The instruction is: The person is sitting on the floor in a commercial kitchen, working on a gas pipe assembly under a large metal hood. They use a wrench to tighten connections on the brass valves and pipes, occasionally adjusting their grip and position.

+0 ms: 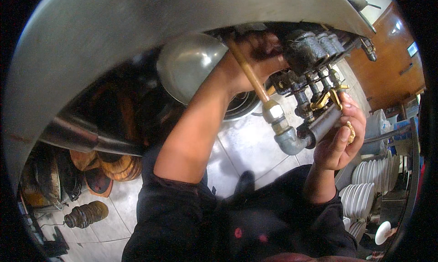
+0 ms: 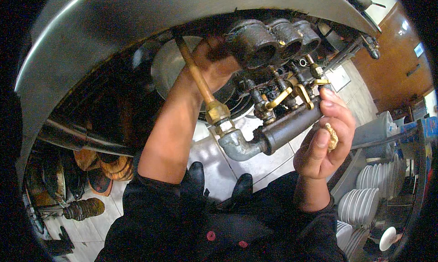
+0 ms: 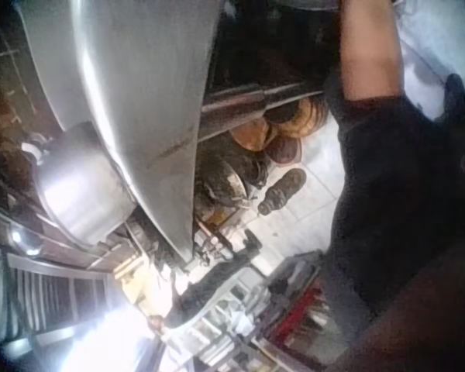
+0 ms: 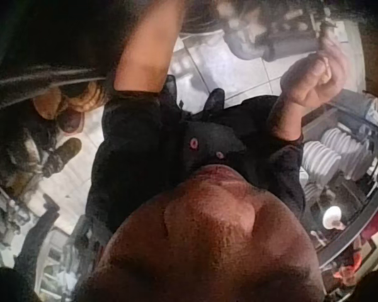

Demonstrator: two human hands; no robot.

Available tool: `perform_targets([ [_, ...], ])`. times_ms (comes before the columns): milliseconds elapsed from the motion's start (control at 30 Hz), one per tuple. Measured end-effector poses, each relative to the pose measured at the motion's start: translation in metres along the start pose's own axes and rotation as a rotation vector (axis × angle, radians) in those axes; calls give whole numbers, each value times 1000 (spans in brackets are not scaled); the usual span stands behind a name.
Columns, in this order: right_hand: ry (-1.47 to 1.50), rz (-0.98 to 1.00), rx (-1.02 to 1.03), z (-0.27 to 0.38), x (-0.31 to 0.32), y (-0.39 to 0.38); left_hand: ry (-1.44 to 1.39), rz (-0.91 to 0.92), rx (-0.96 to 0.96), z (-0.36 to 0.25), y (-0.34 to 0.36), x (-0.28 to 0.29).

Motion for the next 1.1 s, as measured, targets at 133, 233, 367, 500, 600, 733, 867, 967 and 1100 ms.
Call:
perform_targets([
  [133, 10, -20, 7, 3, -2, 2, -97, 47, -12, 12, 5, 0],
  [233, -7, -10, 5, 2, -1, 1, -346, 18, 27, 28, 7, -5],
  [367, -10, -15, 4, 2, -3, 1, -318, 20, 46, 29, 8, -6],
  [500, -22, -17, 9, 1, -3, 2, -381, 58, 128, 4, 3, -7],
  [600, -18, -15, 18, 1, -2, 2, -670, 143, 213, -6, 0, -15],
  [733, -26, -35, -7, 1, -2, 1, -398, 202, -29, -18, 7, -11],
  [867, -22, -43, 10, 0, 0, 3, -281, 142, -254, -13, -2, -4],
  [967, -38, -33, 34, 1, 1, 4, -600, 93, -150, 22, -2, 9],
  [1100, -18, 30, 60, -2, 8, 6, 532, -14, -613, 11, 2, 22],
])
Point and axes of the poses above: each hand's wrist, its own y-axis towards the middle knuckle, its own x-axis out of the back of the hand, z = x × y, the point moved 6 cm from there along y, towards the middle knuckle, and after that the axes turned 11 degrees about -y, right-handed, at the moved point
